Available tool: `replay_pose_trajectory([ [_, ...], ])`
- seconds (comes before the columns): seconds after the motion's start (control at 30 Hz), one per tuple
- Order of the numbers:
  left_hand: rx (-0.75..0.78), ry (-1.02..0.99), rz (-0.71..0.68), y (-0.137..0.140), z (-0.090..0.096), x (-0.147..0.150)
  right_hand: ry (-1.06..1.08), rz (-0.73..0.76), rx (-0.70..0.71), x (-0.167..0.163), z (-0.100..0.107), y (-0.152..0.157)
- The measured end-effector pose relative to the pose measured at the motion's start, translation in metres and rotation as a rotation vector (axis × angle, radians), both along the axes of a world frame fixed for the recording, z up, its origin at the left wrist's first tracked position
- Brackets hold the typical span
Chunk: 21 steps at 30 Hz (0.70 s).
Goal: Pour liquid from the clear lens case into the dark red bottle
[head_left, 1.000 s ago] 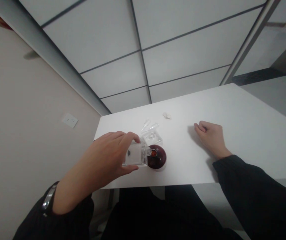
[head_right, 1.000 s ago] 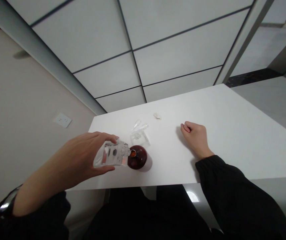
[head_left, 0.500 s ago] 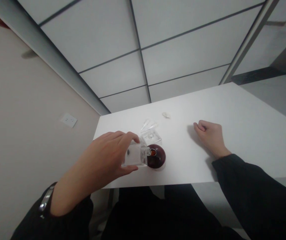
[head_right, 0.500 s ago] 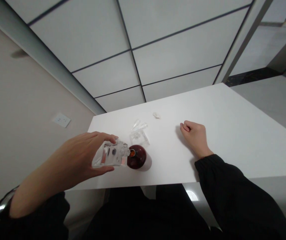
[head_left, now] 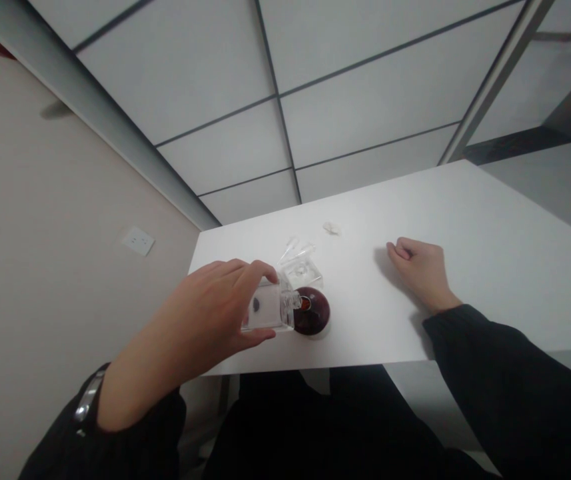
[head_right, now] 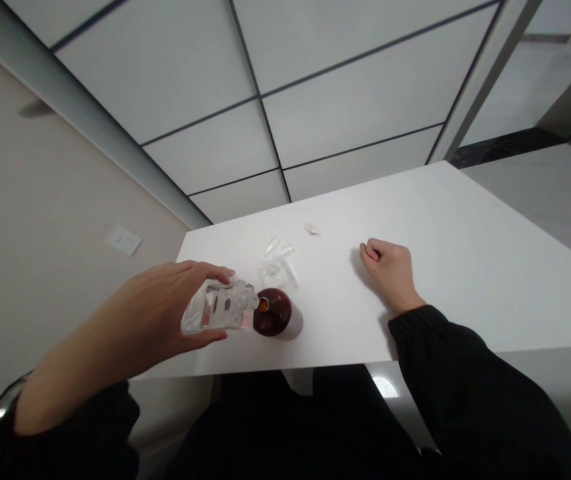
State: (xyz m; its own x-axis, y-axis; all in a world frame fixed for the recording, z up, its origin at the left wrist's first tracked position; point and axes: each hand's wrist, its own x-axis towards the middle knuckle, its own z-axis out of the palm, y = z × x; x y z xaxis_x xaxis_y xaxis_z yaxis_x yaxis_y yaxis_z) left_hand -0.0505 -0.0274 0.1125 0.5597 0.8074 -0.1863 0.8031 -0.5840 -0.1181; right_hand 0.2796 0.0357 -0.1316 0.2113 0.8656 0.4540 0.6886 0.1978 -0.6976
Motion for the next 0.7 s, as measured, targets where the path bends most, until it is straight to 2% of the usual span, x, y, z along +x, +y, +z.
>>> replay_pose_trajectory([
  [0.7,-0.017,0.049,0.027,-0.0004,0.0010,0.0015,0.007,-0.006,-0.011,-0.0002,-0.0006,0.0016],
])
